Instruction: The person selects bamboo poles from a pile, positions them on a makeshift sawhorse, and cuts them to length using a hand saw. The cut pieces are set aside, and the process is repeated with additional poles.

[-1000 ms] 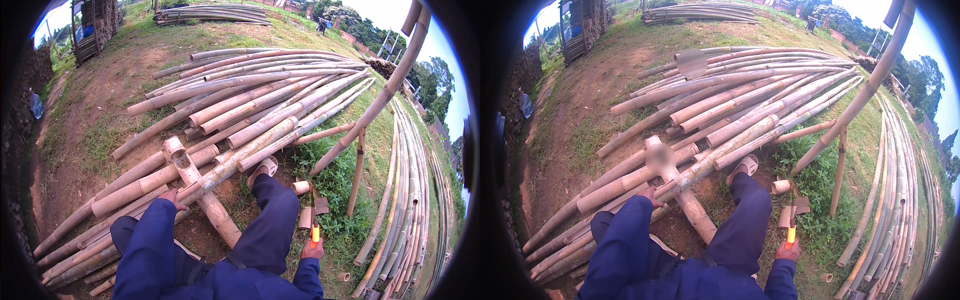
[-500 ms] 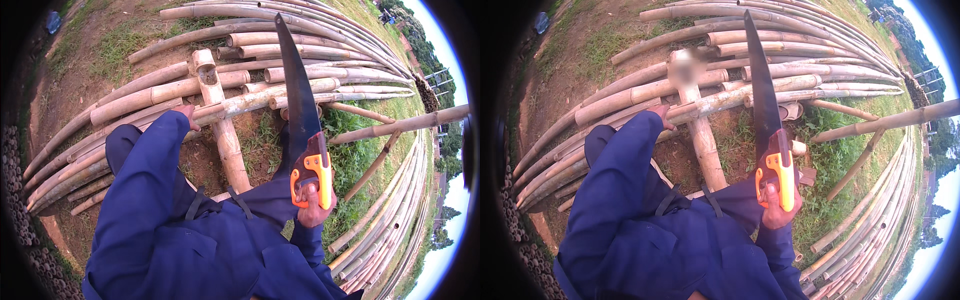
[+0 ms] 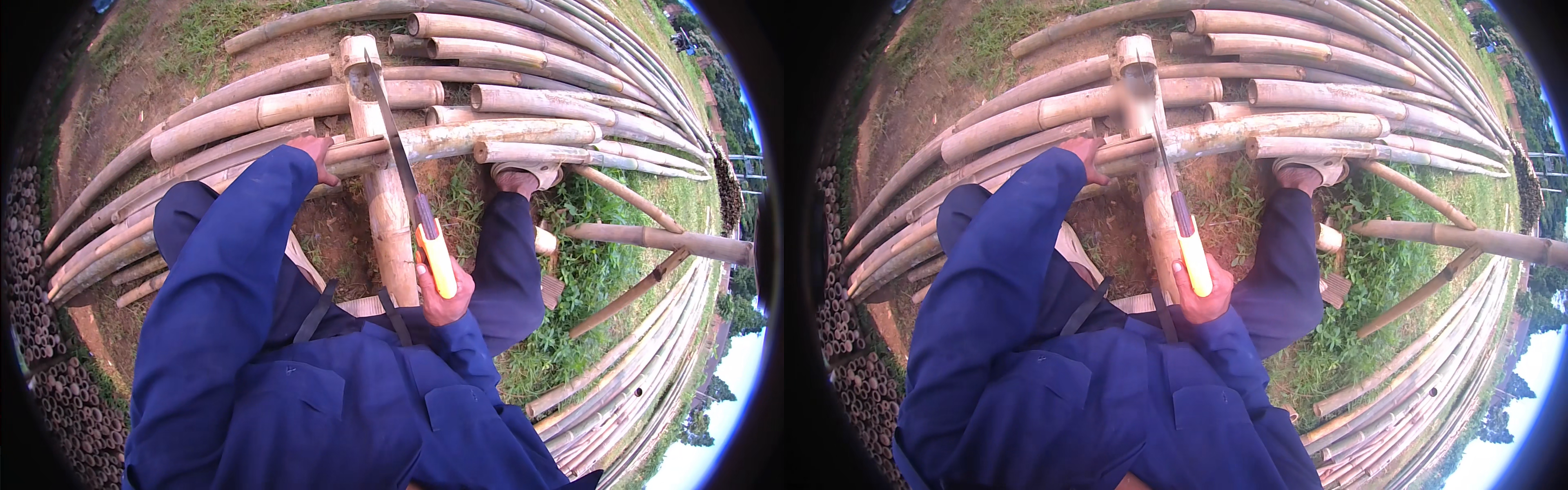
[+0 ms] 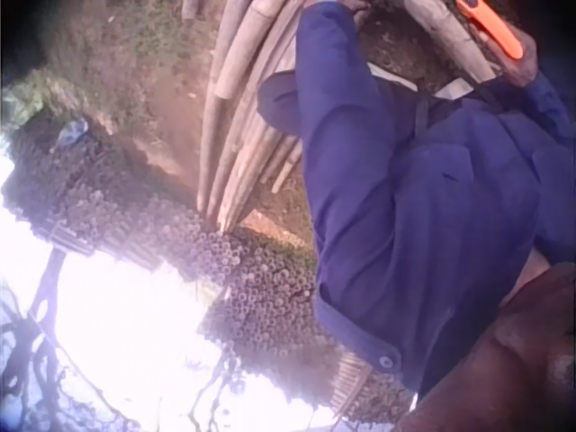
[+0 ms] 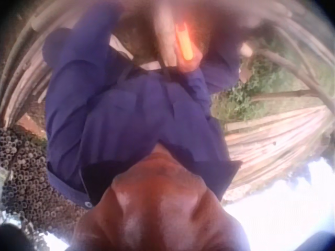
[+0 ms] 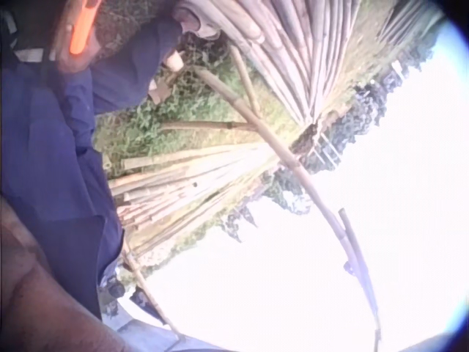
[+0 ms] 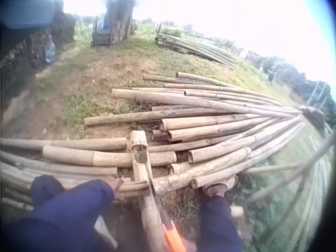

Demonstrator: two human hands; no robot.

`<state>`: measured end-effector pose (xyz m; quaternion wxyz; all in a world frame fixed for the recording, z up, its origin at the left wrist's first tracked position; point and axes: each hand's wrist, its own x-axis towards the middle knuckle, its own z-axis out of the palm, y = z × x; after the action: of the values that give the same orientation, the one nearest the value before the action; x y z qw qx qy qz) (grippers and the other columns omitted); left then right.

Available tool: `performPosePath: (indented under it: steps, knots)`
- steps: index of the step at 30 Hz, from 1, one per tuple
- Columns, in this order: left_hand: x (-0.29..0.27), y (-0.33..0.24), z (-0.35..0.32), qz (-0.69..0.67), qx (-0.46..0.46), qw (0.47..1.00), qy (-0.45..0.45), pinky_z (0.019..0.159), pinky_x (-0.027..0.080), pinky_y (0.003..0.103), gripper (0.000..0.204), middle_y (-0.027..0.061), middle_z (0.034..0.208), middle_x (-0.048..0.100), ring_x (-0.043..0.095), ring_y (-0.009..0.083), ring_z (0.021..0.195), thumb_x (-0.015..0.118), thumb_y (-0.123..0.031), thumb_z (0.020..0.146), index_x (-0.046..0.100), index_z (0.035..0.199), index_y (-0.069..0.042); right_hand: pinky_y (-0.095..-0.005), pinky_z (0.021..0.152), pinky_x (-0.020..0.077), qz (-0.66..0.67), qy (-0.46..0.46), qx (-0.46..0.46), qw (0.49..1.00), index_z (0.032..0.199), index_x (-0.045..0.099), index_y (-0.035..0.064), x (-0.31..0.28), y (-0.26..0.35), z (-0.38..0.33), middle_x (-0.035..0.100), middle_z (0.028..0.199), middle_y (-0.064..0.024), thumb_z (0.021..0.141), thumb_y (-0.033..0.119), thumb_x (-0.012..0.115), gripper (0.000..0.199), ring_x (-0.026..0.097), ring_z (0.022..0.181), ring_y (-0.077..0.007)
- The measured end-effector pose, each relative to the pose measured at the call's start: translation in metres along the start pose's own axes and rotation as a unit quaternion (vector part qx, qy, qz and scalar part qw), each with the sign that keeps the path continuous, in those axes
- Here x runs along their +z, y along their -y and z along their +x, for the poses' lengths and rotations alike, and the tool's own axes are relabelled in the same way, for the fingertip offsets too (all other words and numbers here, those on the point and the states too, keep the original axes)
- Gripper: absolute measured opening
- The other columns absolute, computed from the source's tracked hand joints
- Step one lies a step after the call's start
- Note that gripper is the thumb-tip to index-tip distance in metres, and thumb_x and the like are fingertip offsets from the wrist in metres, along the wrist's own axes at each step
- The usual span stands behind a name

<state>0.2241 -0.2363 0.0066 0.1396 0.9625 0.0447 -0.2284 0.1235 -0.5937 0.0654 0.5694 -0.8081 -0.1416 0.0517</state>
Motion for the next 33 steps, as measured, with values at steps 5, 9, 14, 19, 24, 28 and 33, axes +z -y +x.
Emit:
performPosePath:
  steps: [5,9,14,19,24,28,33]
  knots:
    - [-0.003,-0.006,0.004,0.001,-0.012,1.0,-0.003,0.099,0.055,0.05,0.092,0.0253,0.118,0.072,0.069,0.0412,0.113,0.089,-0.057,0.066,0.061,0.135,-0.003,-0.0305,0.061,0.0486,0.06,0.024,0.054,0.996,0.102,0.068,-0.0026,0.009,0.004,-0.007,0.064,0.072,-0.0044,0.095,0.009,0.076,0.016,0.059,0.065,-0.0093]
    - [0.005,0.002,0.009,-0.001,0.005,1.0,-0.01,0.097,0.055,0.049,0.086,0.0233,0.116,0.073,0.07,0.04,0.111,0.088,-0.058,0.066,0.065,0.128,-0.003,-0.0281,0.063,0.0495,0.044,0.072,0.122,0.989,0.108,0.069,-0.0047,0.002,0.017,-0.01,0.067,0.079,-0.0036,0.098,0.009,0.072,0.018,0.058,0.068,-0.0092]
    - [0.003,-0.003,0.006,-0.002,-0.015,1.0,-0.004,0.096,0.055,0.05,0.085,0.0217,0.115,0.074,0.07,0.0397,0.11,0.089,-0.056,0.065,0.065,0.127,-0.003,-0.0306,0.082,0.0554,0.031,0.078,0.154,0.984,0.121,0.068,-0.0071,-0.027,0.037,-0.05,0.076,0.098,-0.015,0.096,0.004,0.071,0.028,0.071,0.089,-0.014]
    - [-0.002,-0.006,0.008,-0.016,-0.003,1.0,0.024,0.099,0.054,0.05,0.097,0.0269,0.118,0.072,0.068,0.0426,0.113,0.088,-0.054,0.065,0.057,0.142,-0.004,-0.0318,0.061,0.0491,0.032,0.051,0.111,0.992,0.094,0.069,-0.0048,0.021,0.019,0.036,0.067,0.072,-0.0082,0.096,0.008,0.075,0.014,0.057,0.064,-0.0109]
    - [-0.004,-0.002,0.001,0.001,-0.022,1.0,0.018,0.097,0.054,0.05,0.086,0.0216,0.116,0.074,0.07,0.0389,0.111,0.088,-0.055,0.066,0.064,0.132,-0.006,-0.0308,0.065,0.053,0.003,0.085,0.111,0.99,0.11,0.072,-0.005,-0.012,0.033,-0.024,0.071,0.076,-0.0111,0.095,0.005,0.072,0.018,0.068,0.068,-0.0153]
    - [-0.003,-0.008,0.0,0.001,-0.026,0.999,0.027,0.099,0.054,0.049,0.089,0.0219,0.117,0.074,0.07,0.039,0.112,0.089,-0.056,0.065,0.063,0.134,-0.007,-0.0333,0.066,0.0545,-0.03,0.072,0.104,0.992,0.119,0.07,-0.0051,-0.032,0.058,-0.059,0.072,0.075,-0.0123,0.093,0.003,0.073,0.028,0.07,0.067,-0.0165]
    - [-0.004,-0.004,0.009,-0.019,-0.01,1.0,0.019,0.1,0.054,0.05,0.096,0.027,0.119,0.071,0.069,0.0438,0.113,0.09,-0.053,0.063,0.059,0.141,-0.006,-0.0351,0.057,0.0497,0.013,0.055,0.089,0.994,0.09,0.069,-0.0036,0.024,0.019,0.039,0.066,0.068,-0.0139,0.094,0.009,0.075,0.014,0.062,0.058,-0.0172]
